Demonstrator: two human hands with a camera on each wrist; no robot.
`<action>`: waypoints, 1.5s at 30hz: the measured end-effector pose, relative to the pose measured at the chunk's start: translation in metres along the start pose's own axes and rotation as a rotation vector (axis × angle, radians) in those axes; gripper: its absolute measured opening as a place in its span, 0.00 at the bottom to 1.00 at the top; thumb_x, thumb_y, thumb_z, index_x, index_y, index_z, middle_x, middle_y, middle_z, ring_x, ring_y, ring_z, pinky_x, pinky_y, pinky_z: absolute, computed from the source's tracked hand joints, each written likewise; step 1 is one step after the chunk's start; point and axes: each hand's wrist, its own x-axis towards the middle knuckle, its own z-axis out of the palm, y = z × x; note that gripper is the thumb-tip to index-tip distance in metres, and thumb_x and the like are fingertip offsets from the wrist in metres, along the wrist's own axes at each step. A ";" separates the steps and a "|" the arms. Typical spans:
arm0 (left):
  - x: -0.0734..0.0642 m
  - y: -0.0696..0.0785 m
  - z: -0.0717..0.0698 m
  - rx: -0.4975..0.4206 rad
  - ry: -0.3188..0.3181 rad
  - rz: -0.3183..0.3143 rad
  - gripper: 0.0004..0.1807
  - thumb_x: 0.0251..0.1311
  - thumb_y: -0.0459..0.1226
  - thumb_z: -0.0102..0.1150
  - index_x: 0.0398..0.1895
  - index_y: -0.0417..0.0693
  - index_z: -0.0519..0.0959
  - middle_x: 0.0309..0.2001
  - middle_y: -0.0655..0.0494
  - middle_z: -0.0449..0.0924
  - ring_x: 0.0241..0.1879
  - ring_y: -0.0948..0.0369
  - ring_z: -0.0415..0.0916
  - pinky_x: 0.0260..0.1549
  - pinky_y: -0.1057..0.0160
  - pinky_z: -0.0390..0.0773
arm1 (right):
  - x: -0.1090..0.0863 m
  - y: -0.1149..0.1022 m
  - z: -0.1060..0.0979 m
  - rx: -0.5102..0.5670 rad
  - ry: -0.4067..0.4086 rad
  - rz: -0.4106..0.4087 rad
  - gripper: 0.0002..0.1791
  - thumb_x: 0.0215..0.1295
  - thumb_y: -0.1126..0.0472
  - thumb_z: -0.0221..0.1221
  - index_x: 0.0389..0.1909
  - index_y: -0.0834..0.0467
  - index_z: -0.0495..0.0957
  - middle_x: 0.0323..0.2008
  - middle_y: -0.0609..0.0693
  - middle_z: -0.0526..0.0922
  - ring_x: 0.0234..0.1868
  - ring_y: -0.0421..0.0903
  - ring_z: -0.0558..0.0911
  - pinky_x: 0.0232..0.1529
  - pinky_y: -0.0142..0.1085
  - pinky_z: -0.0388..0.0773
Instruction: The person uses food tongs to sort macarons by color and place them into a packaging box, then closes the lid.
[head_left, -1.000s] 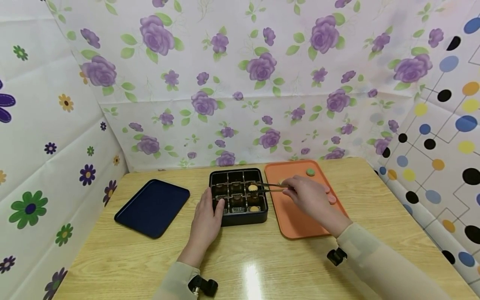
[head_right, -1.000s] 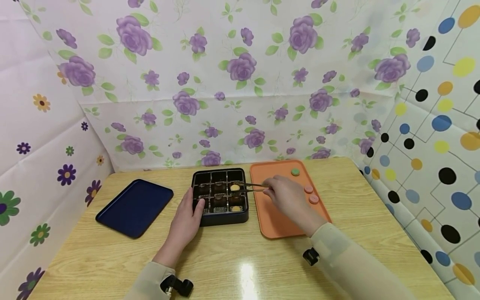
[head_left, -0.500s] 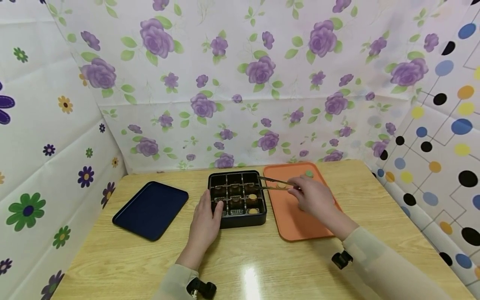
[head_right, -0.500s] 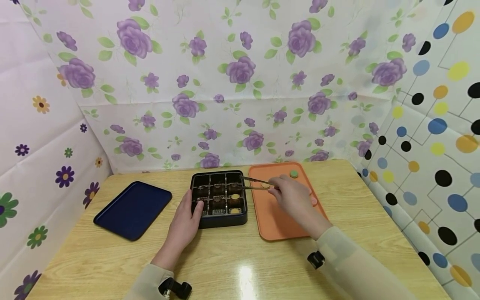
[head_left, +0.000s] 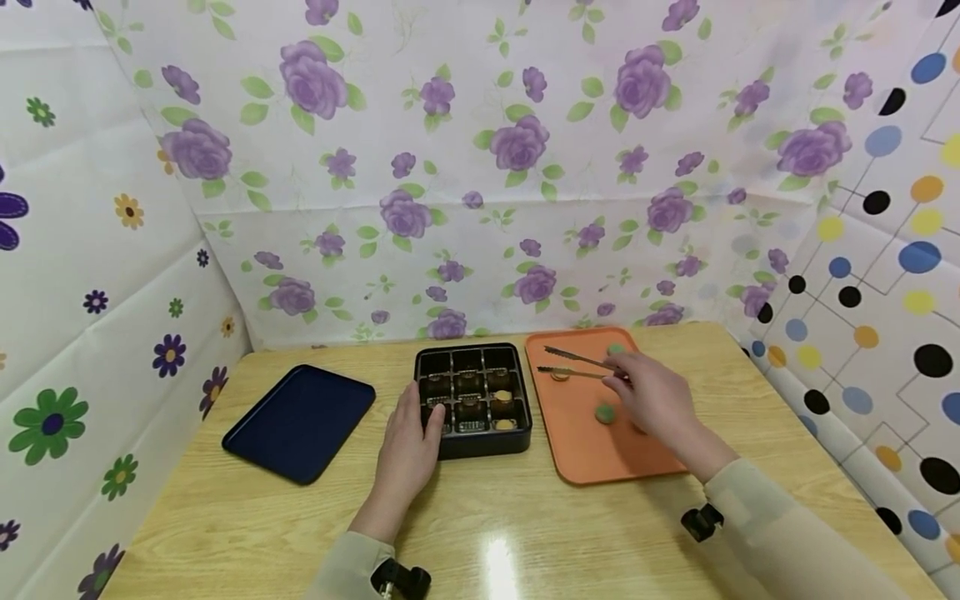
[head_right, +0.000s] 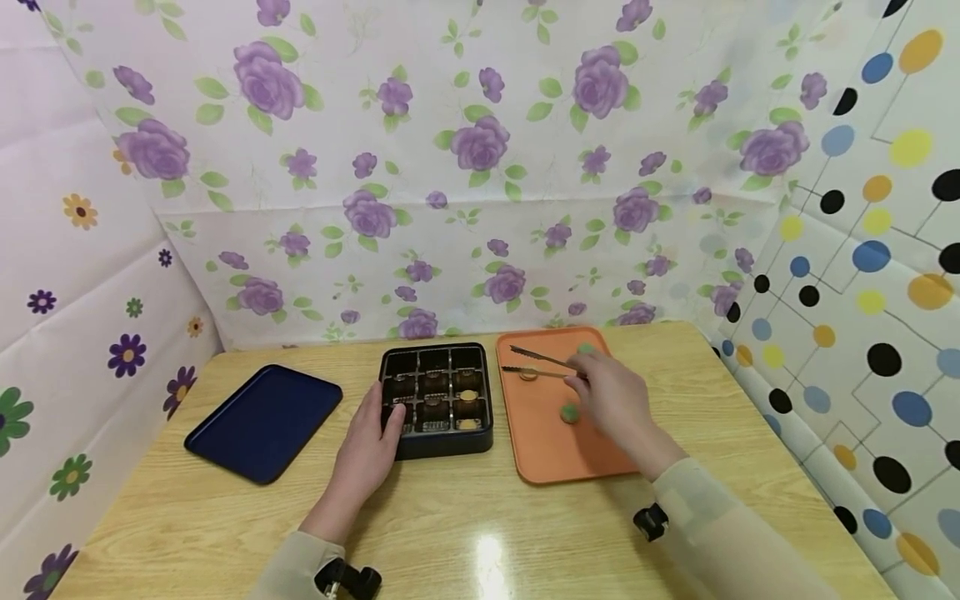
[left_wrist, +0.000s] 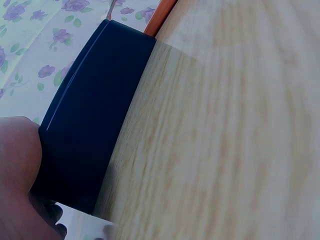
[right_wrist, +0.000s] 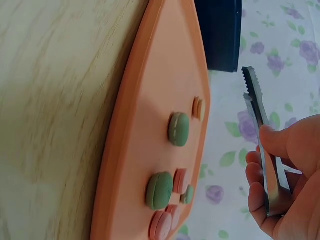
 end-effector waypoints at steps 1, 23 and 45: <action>0.000 0.000 0.001 0.001 -0.002 0.001 0.44 0.90 0.57 0.42 0.92 0.40 0.44 0.89 0.36 0.44 0.87 0.36 0.43 0.81 0.31 0.50 | -0.001 0.002 -0.001 0.000 -0.002 0.006 0.19 0.80 0.56 0.68 0.66 0.58 0.86 0.48 0.54 0.89 0.39 0.50 0.87 0.31 0.45 0.82; 0.005 -0.001 0.002 -0.004 -0.008 -0.002 0.44 0.90 0.57 0.42 0.92 0.41 0.43 0.89 0.36 0.44 0.87 0.36 0.42 0.81 0.31 0.51 | 0.002 0.036 0.014 -0.011 -0.052 0.056 0.13 0.81 0.53 0.68 0.52 0.59 0.89 0.40 0.54 0.85 0.30 0.46 0.81 0.27 0.44 0.78; 0.003 -0.004 0.003 -0.001 -0.017 -0.007 0.44 0.90 0.57 0.41 0.92 0.41 0.42 0.89 0.36 0.43 0.87 0.37 0.41 0.81 0.32 0.50 | 0.007 0.039 0.028 -0.031 -0.069 0.047 0.10 0.80 0.58 0.68 0.54 0.58 0.90 0.43 0.53 0.88 0.37 0.49 0.86 0.36 0.50 0.85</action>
